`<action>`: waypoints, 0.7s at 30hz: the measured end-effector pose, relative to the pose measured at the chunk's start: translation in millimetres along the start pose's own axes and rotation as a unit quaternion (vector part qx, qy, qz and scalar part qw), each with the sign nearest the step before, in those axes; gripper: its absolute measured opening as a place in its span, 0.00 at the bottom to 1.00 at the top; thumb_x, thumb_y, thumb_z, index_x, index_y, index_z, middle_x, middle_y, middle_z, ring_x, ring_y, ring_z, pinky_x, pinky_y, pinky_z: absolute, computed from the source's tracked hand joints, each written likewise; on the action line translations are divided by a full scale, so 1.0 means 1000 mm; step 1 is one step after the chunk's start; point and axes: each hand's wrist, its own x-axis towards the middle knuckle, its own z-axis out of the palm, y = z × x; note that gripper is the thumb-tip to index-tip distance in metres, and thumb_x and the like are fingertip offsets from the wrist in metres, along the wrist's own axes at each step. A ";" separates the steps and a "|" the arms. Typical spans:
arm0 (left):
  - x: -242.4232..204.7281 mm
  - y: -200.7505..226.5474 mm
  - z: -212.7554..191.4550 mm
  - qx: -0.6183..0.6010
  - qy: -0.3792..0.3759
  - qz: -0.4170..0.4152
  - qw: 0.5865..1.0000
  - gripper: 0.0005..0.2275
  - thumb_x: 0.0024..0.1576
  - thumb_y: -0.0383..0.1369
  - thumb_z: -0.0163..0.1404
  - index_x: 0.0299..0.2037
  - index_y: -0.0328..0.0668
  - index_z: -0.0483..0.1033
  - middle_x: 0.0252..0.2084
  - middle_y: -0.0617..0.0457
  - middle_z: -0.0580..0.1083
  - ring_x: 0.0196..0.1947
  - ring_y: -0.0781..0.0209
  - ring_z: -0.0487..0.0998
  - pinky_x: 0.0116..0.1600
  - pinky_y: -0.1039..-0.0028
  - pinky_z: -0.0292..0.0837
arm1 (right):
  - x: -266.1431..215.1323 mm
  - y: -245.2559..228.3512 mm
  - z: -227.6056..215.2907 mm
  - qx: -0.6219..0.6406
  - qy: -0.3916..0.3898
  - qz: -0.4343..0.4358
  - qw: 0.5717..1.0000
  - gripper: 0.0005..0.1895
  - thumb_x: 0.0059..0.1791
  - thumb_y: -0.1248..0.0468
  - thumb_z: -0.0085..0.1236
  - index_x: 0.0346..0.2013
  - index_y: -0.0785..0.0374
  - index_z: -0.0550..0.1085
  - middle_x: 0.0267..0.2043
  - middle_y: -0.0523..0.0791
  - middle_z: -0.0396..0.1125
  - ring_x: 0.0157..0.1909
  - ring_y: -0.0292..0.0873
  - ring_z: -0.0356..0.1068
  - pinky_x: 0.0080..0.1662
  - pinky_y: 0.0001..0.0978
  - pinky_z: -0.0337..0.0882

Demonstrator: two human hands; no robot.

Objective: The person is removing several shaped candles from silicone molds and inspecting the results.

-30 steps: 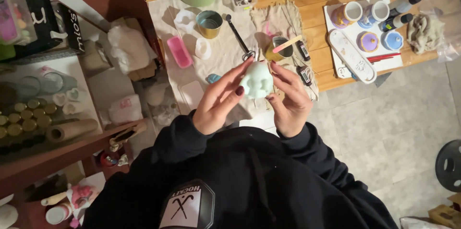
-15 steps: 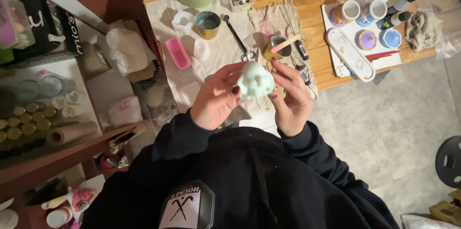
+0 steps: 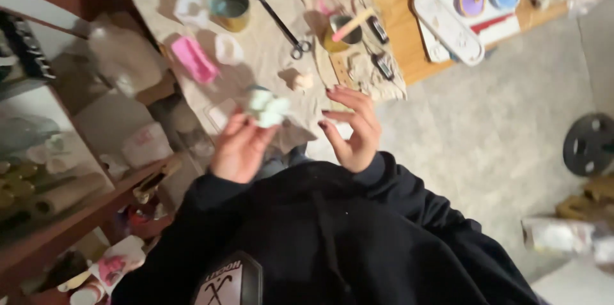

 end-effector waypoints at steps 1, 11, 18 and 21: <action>-0.001 0.009 0.001 -0.001 0.005 -0.013 1.000 0.17 0.68 0.24 0.46 0.65 0.27 0.62 0.67 0.40 0.68 0.66 0.46 0.71 0.71 0.58 0.69 | -0.013 0.024 0.000 -0.005 0.002 0.013 1.000 0.09 0.46 0.72 0.69 0.39 0.64 0.78 0.56 0.51 0.71 0.63 0.56 0.69 0.64 0.47 0.69; 0.002 0.045 -0.003 0.068 0.044 0.080 0.994 0.24 0.68 0.29 0.46 0.74 0.34 0.55 0.74 0.43 0.63 0.76 0.46 0.61 0.78 0.60 0.61 | -0.059 0.168 0.013 -0.063 -0.100 0.202 0.972 0.08 0.49 0.73 0.61 0.43 0.64 0.79 0.43 0.49 0.74 0.41 0.49 0.75 0.44 0.37 0.75; 0.008 0.026 0.001 -0.032 0.008 0.061 0.998 0.25 0.69 0.34 0.46 0.74 0.32 0.57 0.72 0.39 0.63 0.75 0.40 0.61 0.78 0.57 0.60 | 0.024 0.224 0.127 -0.170 -0.209 0.092 0.959 0.10 0.48 0.67 0.55 0.43 0.64 0.76 0.39 0.53 0.72 0.39 0.56 0.74 0.42 0.48 0.74; 0.007 0.020 -0.003 -0.012 0.008 0.071 0.997 0.23 0.70 0.34 0.45 0.72 0.30 0.57 0.71 0.39 0.63 0.75 0.40 0.60 0.77 0.56 0.60 | 0.020 0.274 0.167 -0.278 -0.224 0.094 0.929 0.09 0.50 0.65 0.49 0.39 0.64 0.76 0.38 0.56 0.72 0.40 0.60 0.73 0.40 0.52 0.74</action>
